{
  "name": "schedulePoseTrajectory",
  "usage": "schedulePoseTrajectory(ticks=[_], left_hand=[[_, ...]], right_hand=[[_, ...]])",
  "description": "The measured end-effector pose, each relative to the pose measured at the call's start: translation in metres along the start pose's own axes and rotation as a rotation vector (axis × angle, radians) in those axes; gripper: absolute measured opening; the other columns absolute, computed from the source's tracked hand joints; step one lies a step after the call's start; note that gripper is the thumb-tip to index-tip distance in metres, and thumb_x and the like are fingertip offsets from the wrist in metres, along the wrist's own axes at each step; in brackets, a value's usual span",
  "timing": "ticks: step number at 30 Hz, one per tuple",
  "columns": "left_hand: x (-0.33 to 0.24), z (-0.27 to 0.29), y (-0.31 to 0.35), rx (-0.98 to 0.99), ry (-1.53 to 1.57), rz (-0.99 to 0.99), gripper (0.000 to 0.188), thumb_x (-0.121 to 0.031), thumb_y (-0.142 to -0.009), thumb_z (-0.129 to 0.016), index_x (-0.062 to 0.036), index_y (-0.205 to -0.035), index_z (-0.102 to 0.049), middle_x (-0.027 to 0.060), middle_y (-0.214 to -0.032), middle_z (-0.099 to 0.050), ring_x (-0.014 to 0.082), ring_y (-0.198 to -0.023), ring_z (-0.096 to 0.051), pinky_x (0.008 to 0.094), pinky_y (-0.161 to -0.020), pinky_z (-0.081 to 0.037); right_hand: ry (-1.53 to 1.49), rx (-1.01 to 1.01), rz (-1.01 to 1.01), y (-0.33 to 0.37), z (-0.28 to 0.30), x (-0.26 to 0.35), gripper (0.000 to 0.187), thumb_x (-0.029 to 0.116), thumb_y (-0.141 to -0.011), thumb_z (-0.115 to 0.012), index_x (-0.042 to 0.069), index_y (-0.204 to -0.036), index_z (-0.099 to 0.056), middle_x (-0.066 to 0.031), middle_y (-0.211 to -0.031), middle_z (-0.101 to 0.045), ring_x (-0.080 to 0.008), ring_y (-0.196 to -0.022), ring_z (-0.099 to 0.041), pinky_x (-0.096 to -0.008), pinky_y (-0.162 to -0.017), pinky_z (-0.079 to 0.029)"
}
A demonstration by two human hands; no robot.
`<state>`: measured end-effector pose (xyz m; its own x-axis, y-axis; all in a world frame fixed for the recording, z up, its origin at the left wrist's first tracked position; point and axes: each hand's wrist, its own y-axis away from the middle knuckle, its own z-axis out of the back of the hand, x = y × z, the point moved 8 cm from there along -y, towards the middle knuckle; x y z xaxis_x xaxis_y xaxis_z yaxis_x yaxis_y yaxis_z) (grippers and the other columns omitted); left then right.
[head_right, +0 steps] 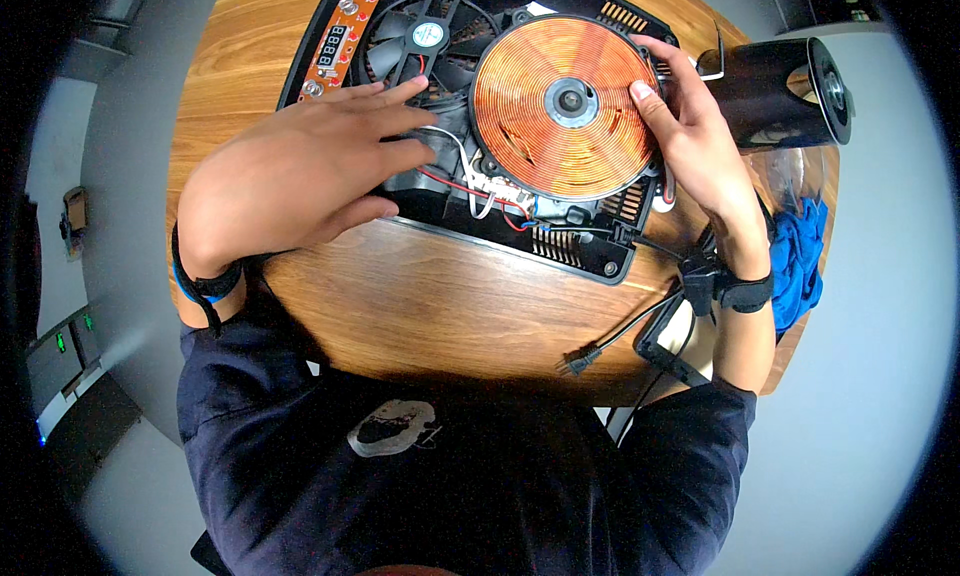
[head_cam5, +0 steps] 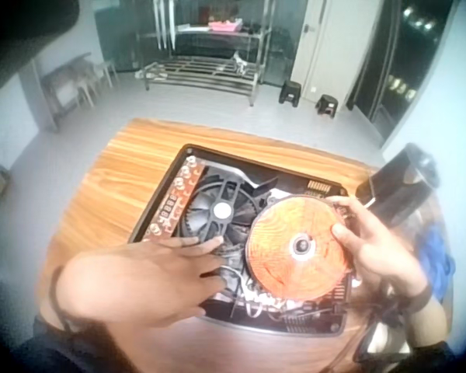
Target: The person reassembles an induction cooktop by hand and with a screwdriver. They secure internal components, place the copper coil, and attach the top cover, then flip the unit to show the finished exterior.
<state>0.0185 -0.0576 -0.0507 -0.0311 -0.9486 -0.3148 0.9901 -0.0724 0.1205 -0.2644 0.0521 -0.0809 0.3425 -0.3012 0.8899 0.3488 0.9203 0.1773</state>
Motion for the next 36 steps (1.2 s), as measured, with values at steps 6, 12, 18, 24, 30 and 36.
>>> schedulePoseTrajectory(ticks=[6,12,18,24,30,36], left_hand=[[0.001,0.0,-0.002,0.016,0.02,0.017,0.049,-0.022,-0.098,-0.082,-0.0042,-0.142,-0.068,0.018,-0.158,-0.062,0.0434,-0.164,-0.042,0.0579,-0.136,-0.035],[0.0,0.0,-0.003,0.005,0.034,0.002,0.049,-0.023,-0.097,-0.083,-0.0036,-0.141,-0.068,0.0186,-0.156,-0.063,0.044,-0.162,-0.044,0.0585,-0.136,-0.036],[0.001,0.004,-0.004,-0.007,0.037,-0.005,0.05,-0.022,-0.097,-0.083,-0.0039,-0.141,-0.068,0.0186,-0.155,-0.063,0.0445,-0.162,-0.045,0.0585,-0.136,-0.036],[0.001,0.001,-0.004,0.004,0.049,-0.006,0.052,-0.023,-0.097,-0.083,-0.0043,-0.142,-0.066,0.0185,-0.153,-0.064,0.0444,-0.161,-0.046,0.0588,-0.135,-0.037],[0.002,0.002,-0.003,0.007,0.048,-0.007,0.053,-0.023,-0.097,-0.083,-0.0041,-0.143,-0.065,0.0184,-0.154,-0.062,0.0442,-0.161,-0.045,0.0589,-0.136,-0.036],[0.003,0.003,-0.003,0.035,0.079,0.013,0.054,-0.023,-0.097,-0.084,-0.004,-0.144,-0.065,0.0189,-0.156,-0.061,0.0445,-0.162,-0.044,0.0586,-0.135,-0.037]], right_hand=[[-0.048,0.033,0.028,0.002,0.005,-0.001,0.051,0.017,-0.12,-0.061,0.007,-0.169,-0.05,-0.0101,-0.144,-0.068,-0.0148,-0.13,-0.064,-0.0314,-0.115,-0.051],[-0.109,0.067,-0.025,0.009,0.01,-0.002,0.053,0.017,-0.12,-0.062,0.004,-0.169,-0.049,-0.0104,-0.146,-0.066,-0.0153,-0.134,-0.062,-0.0323,-0.118,-0.049],[-0.192,0.104,-0.005,0.011,0.003,0.001,0.051,0.014,-0.12,-0.061,0.005,-0.169,-0.05,-0.0088,-0.133,-0.076,-0.0122,-0.119,-0.07,-0.0292,-0.108,-0.055],[-0.156,-0.048,0.01,0.007,-0.003,0.01,0.051,0.013,-0.12,-0.061,0.006,-0.169,-0.048,-0.0075,-0.124,-0.077,-0.0103,-0.115,-0.07,-0.0295,-0.106,-0.055],[-0.227,-0.029,0.0,-0.003,-0.015,0.006,0.051,0.009,-0.119,-0.061,0.007,-0.168,-0.048,-0.0101,-0.133,-0.075,-0.0122,-0.119,-0.07,-0.0306,-0.106,-0.057],[-0.165,0.001,-0.053,-0.007,-0.013,-0.02,0.058,0.012,-0.116,-0.069,0.009,-0.17,-0.046,-0.0026,-0.102,-0.076,-0.006,-0.097,-0.068,-0.0244,-0.088,-0.055]])
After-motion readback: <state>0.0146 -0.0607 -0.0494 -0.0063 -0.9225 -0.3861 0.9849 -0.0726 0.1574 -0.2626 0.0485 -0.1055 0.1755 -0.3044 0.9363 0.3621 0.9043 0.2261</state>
